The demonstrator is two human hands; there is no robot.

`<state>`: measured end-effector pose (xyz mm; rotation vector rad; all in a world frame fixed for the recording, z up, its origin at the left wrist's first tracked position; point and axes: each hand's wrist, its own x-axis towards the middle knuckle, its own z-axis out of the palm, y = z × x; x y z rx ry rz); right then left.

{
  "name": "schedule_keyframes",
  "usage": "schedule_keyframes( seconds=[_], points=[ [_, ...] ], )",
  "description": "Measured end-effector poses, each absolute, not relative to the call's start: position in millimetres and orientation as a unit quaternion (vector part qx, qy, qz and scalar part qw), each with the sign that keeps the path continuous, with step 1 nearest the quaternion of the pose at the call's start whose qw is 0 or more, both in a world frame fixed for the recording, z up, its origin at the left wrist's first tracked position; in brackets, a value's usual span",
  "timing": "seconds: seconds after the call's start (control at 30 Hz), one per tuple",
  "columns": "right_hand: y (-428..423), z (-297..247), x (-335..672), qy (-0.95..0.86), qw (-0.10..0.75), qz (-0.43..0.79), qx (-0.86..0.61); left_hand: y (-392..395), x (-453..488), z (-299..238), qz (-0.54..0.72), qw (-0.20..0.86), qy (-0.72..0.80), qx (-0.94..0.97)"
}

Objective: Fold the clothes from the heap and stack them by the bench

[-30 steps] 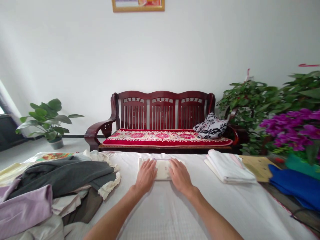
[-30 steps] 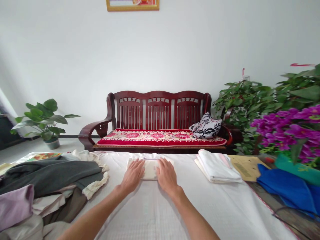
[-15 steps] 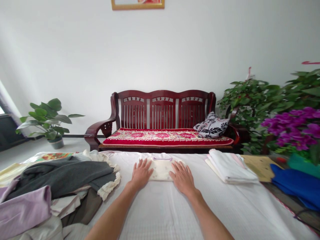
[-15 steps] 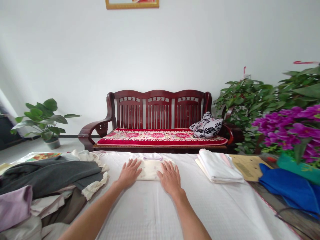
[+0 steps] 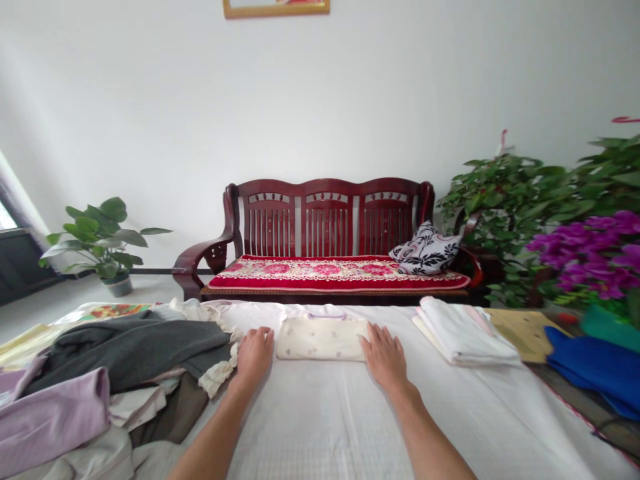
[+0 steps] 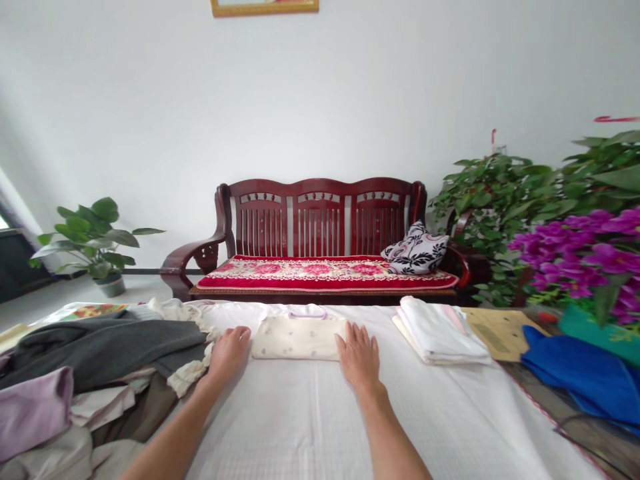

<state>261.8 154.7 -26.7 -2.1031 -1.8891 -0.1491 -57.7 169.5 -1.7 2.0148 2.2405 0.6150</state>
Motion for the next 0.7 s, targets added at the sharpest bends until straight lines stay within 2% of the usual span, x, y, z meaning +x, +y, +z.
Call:
schedule_keyframes(
  seconds=[0.23, 0.5, 0.6, 0.7],
  points=[
    [146, -4, 269, -0.583, 0.194, -0.081, -0.785, 150, -57, -12, 0.231, 0.126, 0.706, 0.657],
    [149, -6, 273, -0.598, 0.220, -0.026, -0.771, 160, -64, -22, 0.326, 0.163, 0.659, 0.658],
    [154, -9, 277, -0.599, 0.263, -0.017, -0.756, 163, -66, -19, 0.296, 0.146, 0.664, 0.671],
    [155, -12, 284, -0.611, 0.240, -0.016, -0.754, 162, -67, -18, 0.241, 0.118, 0.671, 0.691]
  ],
)
